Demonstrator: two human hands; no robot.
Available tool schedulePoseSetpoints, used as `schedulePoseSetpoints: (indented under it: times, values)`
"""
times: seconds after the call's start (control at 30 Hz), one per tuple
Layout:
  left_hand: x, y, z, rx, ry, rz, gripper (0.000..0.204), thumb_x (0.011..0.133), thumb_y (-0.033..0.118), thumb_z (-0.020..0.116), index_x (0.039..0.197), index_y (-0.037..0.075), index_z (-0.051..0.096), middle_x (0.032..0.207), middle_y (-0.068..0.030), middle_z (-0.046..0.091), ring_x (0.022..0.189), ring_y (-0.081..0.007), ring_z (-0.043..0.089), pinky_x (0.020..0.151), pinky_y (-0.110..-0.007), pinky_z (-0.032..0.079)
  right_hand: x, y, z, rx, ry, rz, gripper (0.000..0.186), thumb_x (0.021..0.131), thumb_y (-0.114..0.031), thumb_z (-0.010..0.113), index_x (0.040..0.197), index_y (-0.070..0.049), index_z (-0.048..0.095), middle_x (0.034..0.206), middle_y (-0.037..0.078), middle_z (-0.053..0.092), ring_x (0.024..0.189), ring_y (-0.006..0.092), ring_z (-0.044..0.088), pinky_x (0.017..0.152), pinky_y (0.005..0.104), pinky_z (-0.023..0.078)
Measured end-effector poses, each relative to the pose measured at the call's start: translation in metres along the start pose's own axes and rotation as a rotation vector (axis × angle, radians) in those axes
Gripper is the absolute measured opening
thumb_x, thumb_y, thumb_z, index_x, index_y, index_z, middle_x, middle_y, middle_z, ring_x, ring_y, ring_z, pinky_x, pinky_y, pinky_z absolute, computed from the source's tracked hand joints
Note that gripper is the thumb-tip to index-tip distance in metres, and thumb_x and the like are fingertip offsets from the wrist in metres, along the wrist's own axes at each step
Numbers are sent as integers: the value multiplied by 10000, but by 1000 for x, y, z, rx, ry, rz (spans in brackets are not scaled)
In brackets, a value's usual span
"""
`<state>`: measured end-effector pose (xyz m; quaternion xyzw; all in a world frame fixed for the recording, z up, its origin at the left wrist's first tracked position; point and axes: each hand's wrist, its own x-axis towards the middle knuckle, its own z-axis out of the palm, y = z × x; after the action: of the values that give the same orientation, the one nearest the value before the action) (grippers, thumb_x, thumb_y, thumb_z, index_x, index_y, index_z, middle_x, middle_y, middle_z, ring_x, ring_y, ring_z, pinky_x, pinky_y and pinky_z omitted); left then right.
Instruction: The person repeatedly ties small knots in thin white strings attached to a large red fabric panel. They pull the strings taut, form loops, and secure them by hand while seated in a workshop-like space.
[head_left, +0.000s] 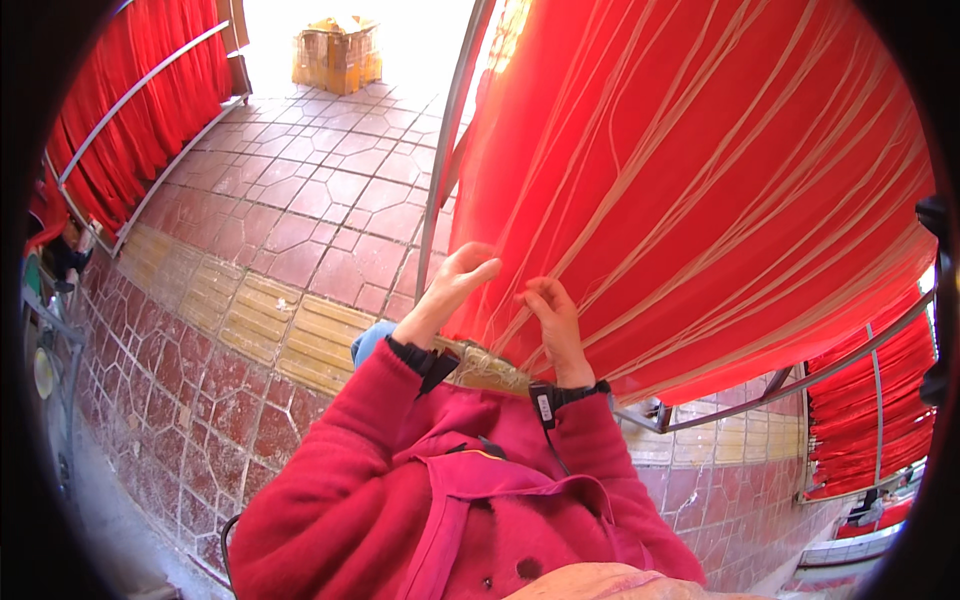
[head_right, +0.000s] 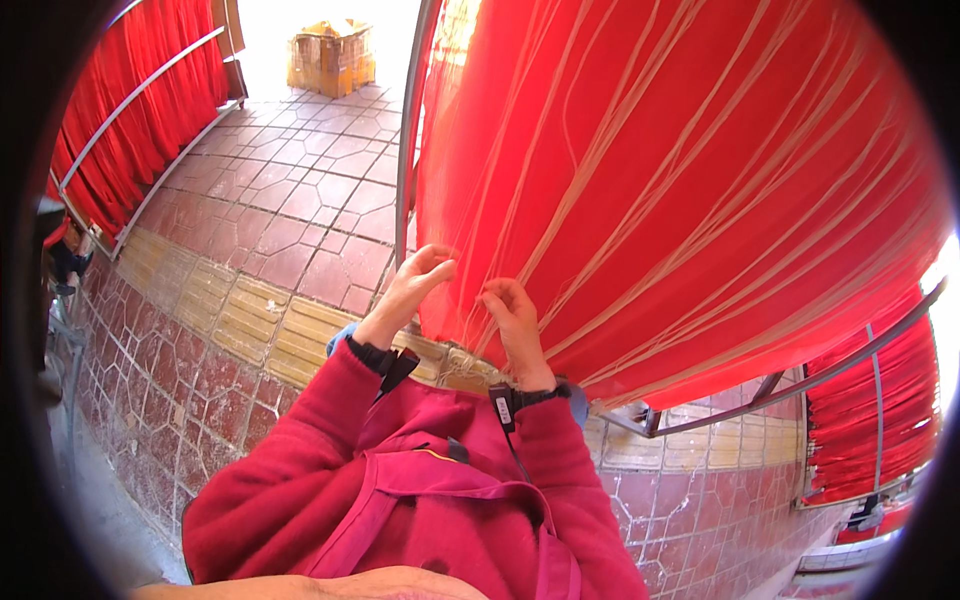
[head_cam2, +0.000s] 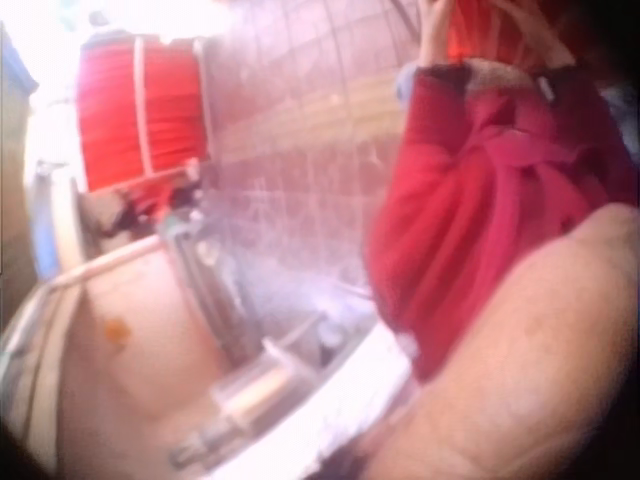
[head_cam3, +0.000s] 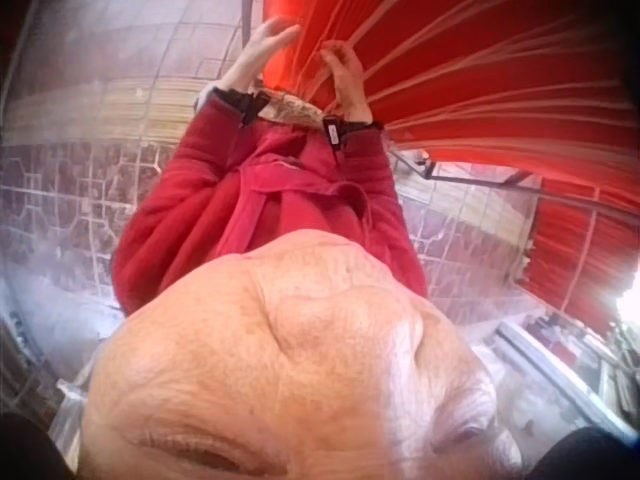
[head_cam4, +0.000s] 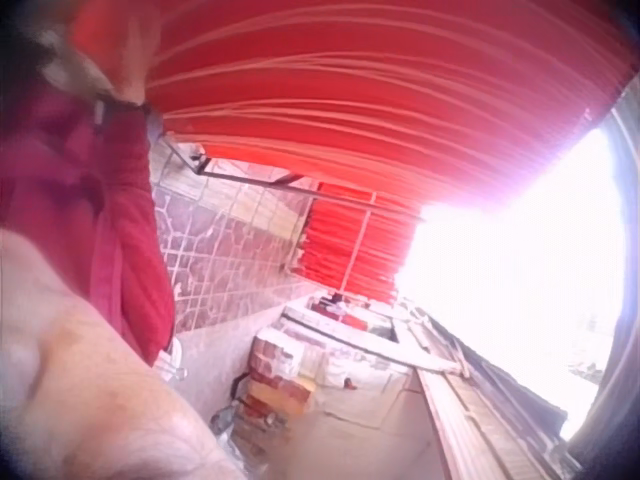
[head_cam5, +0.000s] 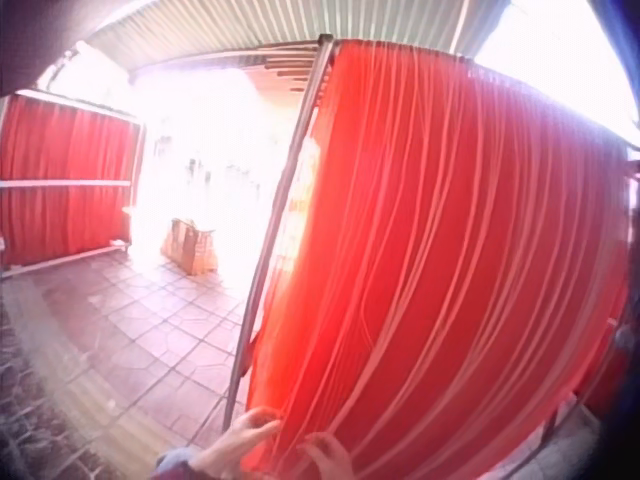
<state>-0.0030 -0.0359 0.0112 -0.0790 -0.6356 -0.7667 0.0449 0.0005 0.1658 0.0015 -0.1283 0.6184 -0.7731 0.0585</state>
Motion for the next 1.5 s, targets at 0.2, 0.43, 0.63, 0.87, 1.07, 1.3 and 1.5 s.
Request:
schedulePoseSetpoints:
  times: [0.2,0.43,0.63,0.87,1.07,1.3,1.5]
  values:
    - [15,-18,3,40,-169,-62,270,907,141,658,1146,16,638,866,-25,666,808,-71,617,707,-218,497,16,26,17,-113,-164,50,161,919,-45,598,1078,-16,603,977,21,637,947,106,598,865,265,484]
    - [32,-70,-10,240,-170,-91,239,896,179,670,1031,-15,699,897,-29,697,858,-79,613,773,-257,502,26,74,-1,-254,-174,183,156,920,-64,599,1058,1,633,1005,52,662,961,125,602,875,275,477]
    - [40,-113,-23,403,-135,-139,259,891,204,668,1044,-3,701,927,-47,703,899,-92,612,816,-276,485,34,102,-30,-341,-178,258,267,918,-118,614,1154,6,599,1105,84,646,1055,154,589,937,294,457]
    - [58,-153,-34,472,-80,-170,259,891,237,666,1037,27,709,930,-36,702,894,-103,615,815,-283,480,41,100,-47,-377,-151,273,439,922,-152,610,1328,-16,515,1226,105,589,1171,170,527,1006,309,418]
    - [62,-176,-43,494,-50,-429,351,890,336,666,1086,46,691,930,-27,689,895,-116,617,768,-281,484,41,78,-62,-361,-147,285,450,926,-173,605,1343,-31,511,1241,96,590,1168,168,534,995,308,422]
    - [60,-175,-56,338,-21,-558,514,904,406,639,1263,44,581,1153,-85,625,1054,-184,594,800,-310,498,46,45,-80,-345,-39,283,401,949,-204,583,1319,-58,536,1203,46,622,1154,136,559,923,270,449]
    - [60,-150,-51,224,102,-446,510,888,333,678,1279,31,554,1189,-108,619,1060,-189,602,813,-317,508,51,14,-85,-221,69,216,338,972,-176,557,1288,-56,559,1160,49,643,1069,146,617,880,271,499]
